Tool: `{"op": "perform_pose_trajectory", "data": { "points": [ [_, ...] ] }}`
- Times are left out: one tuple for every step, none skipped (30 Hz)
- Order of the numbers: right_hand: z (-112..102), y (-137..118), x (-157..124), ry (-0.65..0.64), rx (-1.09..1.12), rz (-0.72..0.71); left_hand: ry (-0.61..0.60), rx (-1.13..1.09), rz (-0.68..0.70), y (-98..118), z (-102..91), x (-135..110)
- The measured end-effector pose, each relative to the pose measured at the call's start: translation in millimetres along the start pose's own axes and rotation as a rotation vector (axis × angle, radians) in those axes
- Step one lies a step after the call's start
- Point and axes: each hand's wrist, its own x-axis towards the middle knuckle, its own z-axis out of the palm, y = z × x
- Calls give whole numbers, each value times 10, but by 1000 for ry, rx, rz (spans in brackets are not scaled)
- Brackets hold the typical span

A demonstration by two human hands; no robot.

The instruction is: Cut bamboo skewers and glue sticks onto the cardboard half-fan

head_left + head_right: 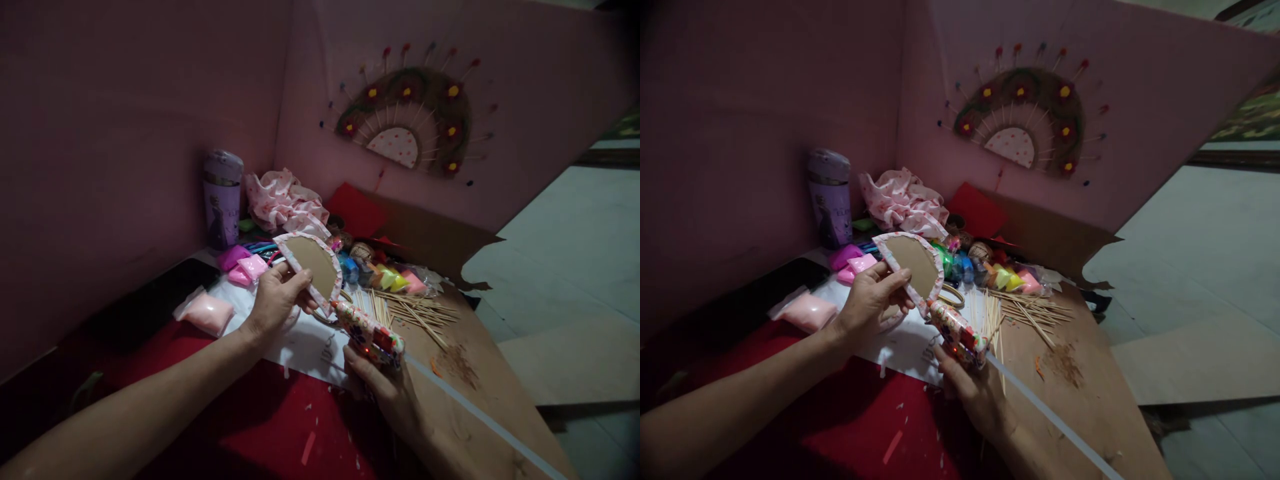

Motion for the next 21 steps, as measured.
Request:
{"op": "perform_pose_trajectory", "data": {
  "points": [
    [3,-6,-3,-6,7,-3,-3,18,25,5,4,-6],
    [7,-9,-4,-13,17,-8,-6,38,51,10,8,-12],
    [11,-10,-6,-15,28,-13,-11,57,73,15,11,-18],
    [16,-8,-6,-11,35,-13,-15,72,91,20,14,-25],
    [20,-6,-5,-3,40,-7,-18,82,103,23,17,-31],
    [23,-3,-4,6,40,4,-20,88,112,26,19,-36],
    [24,-1,-2,9,33,13,-20,91,118,27,20,-40],
    [24,0,0,10,23,17,-19,93,124,27,20,-44],
    [21,1,1,8,14,14,-19,95,127,26,20,-46],
    [18,2,1,4,6,5,-18,96,130,26,19,-47],
    [14,2,0,3,-3,-5,-18,97,132,25,19,-47],
    [10,2,-1,4,-12,-10,-18,98,135,26,19,-47],
    [7,1,-2,8,-18,-11,-18,99,136,27,19,-47],
    [5,-1,-3,10,-23,-5,-18,102,137,29,20,-47],
    [6,-6,-4,10,-25,3,-17,105,140,31,21,-47],
    [7,-12,-4,8,-26,13,-16,108,142,32,21,-46],
    [10,-20,-4,7,-23,21,-17,111,143,33,22,-46],
    [14,-28,-3,-2,-20,23,-16,112,144,34,22,-46],
    [17,-35,-2,-11,-19,20,-16,112,143,34,22,-45],
    [21,-41,-1,-20,-16,13,-16,110,143,33,22,-45],
    [23,-45,-1,-27,-11,5,-16,107,142,33,21,-44]
  ]
}}
